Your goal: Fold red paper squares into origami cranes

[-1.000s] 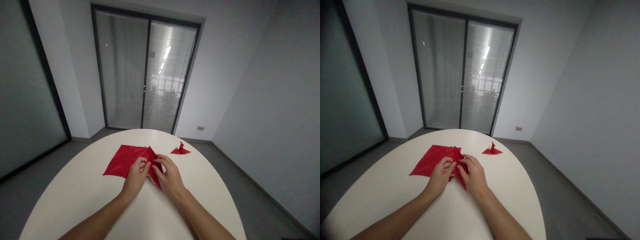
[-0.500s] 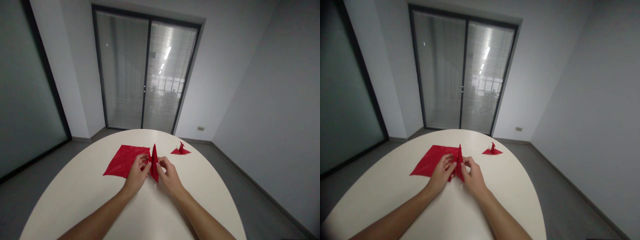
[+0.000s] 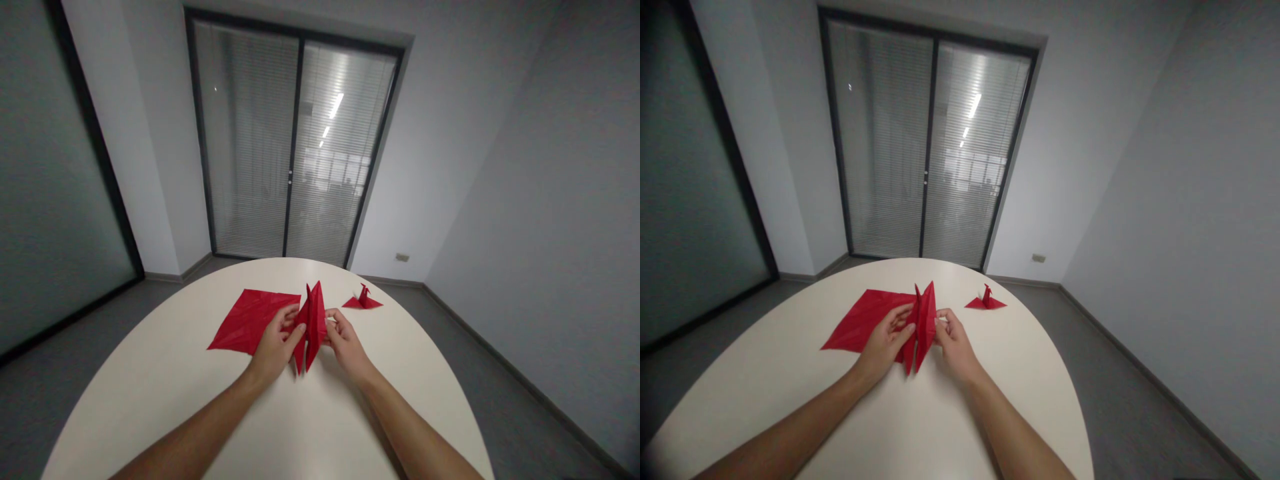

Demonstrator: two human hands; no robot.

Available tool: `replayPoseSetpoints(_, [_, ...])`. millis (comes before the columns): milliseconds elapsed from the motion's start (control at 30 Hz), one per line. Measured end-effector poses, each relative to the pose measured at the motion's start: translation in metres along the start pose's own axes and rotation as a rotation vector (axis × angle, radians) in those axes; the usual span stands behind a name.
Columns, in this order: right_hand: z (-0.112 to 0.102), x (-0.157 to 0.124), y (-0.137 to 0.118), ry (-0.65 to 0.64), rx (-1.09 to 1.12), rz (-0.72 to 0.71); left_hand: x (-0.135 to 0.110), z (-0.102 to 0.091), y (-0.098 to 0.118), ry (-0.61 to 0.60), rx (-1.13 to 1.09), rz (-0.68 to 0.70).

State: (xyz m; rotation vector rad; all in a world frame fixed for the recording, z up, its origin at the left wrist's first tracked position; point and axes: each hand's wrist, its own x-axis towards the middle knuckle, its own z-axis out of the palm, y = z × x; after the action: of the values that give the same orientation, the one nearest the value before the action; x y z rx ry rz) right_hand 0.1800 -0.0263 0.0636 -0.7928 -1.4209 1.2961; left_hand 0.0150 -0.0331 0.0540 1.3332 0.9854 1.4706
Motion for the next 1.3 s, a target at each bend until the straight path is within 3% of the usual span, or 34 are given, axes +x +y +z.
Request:
replayPoseSetpoints(100, [-0.004, 0.003, 0.004, -0.016, 0.021, 0.011, 0.001, 0.002, 0.001, -0.071, -0.032, -0.037])
replayPoseSetpoints(267, [-0.007, 0.005, 0.01, 0.089, -0.031, -0.031, 0.001, 0.0, -0.001, 0.041, 0.012, -0.038])
replayPoseSetpoints(567, [-0.008, 0.005, 0.009, 0.214, -0.123, -0.005, -0.004, 0.001, -0.003, 0.097, 0.172, 0.029])
replayPoseSetpoints(700, [-0.001, 0.002, 0.004, 0.146, -0.068, 0.032, -0.005, 0.003, -0.003, 0.105, 0.184, 0.044])
replayPoseSetpoints(867, [0.006, -0.003, 0.0, -0.024, 0.147, 0.133, -0.006, 0.006, 0.0, 0.088, -0.01, -0.061])
replayPoseSetpoints(1067, [0.006, 0.002, 0.006, 0.098, 0.158, 0.121, -0.006, 0.01, 0.0, 0.06, -0.116, -0.085])
replayPoseSetpoints(1167, [0.006, 0.002, 0.008, 0.154, 0.033, 0.073, -0.006, 0.01, -0.001, 0.053, -0.107, -0.072])
replayPoseSetpoints(1300, [0.01, -0.003, 0.002, 0.313, -0.37, -0.18, -0.007, 0.006, -0.002, 0.103, 0.039, -0.038])
